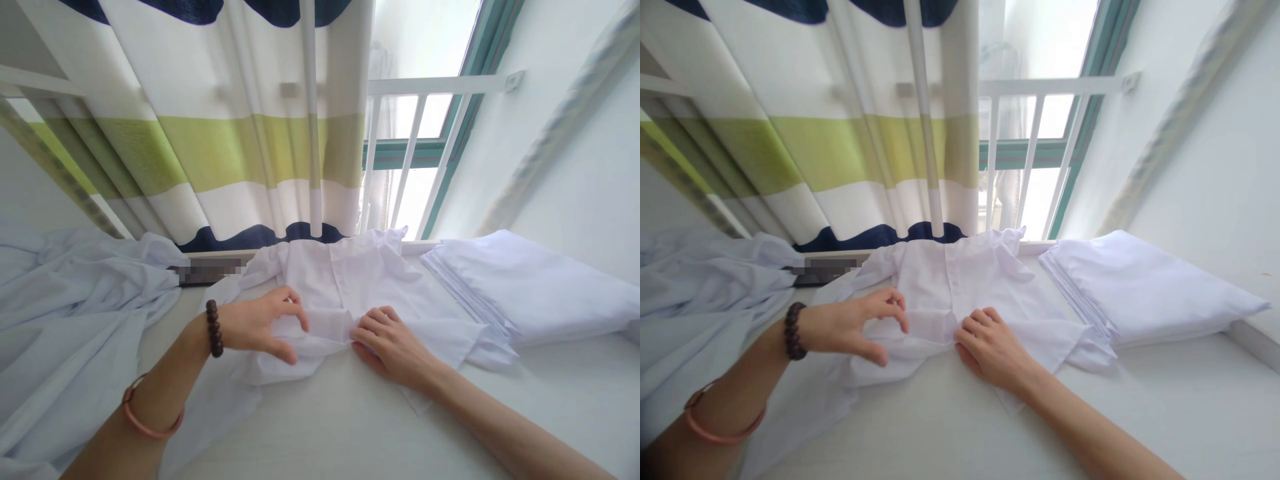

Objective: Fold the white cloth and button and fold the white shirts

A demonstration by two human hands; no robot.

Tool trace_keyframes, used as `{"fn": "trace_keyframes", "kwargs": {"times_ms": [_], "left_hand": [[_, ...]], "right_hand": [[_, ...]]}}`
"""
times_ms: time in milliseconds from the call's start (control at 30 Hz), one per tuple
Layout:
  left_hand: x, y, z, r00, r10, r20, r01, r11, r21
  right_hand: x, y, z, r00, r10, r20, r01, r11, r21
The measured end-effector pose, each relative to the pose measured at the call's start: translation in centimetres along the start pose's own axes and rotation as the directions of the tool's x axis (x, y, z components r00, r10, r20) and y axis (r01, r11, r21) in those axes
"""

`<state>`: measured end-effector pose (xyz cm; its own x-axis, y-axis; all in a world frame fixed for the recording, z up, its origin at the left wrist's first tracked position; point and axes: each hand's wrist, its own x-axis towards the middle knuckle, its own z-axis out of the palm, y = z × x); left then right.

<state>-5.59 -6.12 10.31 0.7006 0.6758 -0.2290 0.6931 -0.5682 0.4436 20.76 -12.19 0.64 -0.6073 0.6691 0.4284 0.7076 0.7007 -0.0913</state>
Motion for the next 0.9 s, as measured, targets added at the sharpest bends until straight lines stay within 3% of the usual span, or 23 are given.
{"fn": "trace_keyframes", "kwargs": {"times_ms": [167,267,333,433,567,633,700,800,867,900], "left_hand": [[0.0,-1.6,1.1,0.982,-0.191,0.005,0.190,0.978,0.091],[0.0,-2.5,1.1,0.964,-0.250,0.092,0.247,0.968,0.049],[-0.4,-2.6,0.9,0.964,-0.259,0.065,0.258,0.966,0.014],[-0.9,-2.2,0.2,0.977,-0.215,0.015,0.215,0.972,-0.094],[-1.4,-1.9,-1.5,0.990,-0.017,0.142,0.077,0.902,-0.425],[-1.7,-2.4,-2.3,0.988,0.042,0.150,0.046,0.841,-0.539],[-2.0,-3.1,-2.7,0.993,-0.016,0.118,0.078,0.838,-0.541],[-2.0,-3.9,-2.9,0.968,-0.252,-0.010,0.230,0.899,-0.373],[-1.9,-3.8,-3.1,0.897,-0.378,-0.229,0.334,0.919,-0.210],[-1.7,-3.5,-3.2,0.837,-0.400,-0.375,0.377,0.916,-0.134]], "right_hand": [[0.1,0.2,-0.8,0.996,-0.004,-0.087,0.009,0.999,0.050],[0.1,0.4,-1.7,0.983,0.069,-0.169,-0.047,0.990,0.130],[0.3,0.5,-2.1,0.968,0.156,-0.198,-0.112,0.970,0.216],[0.5,0.4,-2.4,0.911,0.335,-0.240,-0.227,0.895,0.385],[0.8,0.6,-2.9,0.829,0.495,-0.259,-0.287,0.776,0.562],[0.8,0.9,-3.0,0.796,0.538,-0.278,-0.291,0.742,0.604],[0.7,1.0,-2.9,0.776,0.557,-0.297,-0.293,0.734,0.612],[0.5,0.8,-2.5,0.805,0.521,-0.284,-0.301,0.771,0.561],[0.5,0.5,-2.3,0.829,0.493,-0.265,-0.305,0.794,0.525],[0.6,0.3,-2.2,0.831,0.490,-0.265,-0.306,0.799,0.518]]}}
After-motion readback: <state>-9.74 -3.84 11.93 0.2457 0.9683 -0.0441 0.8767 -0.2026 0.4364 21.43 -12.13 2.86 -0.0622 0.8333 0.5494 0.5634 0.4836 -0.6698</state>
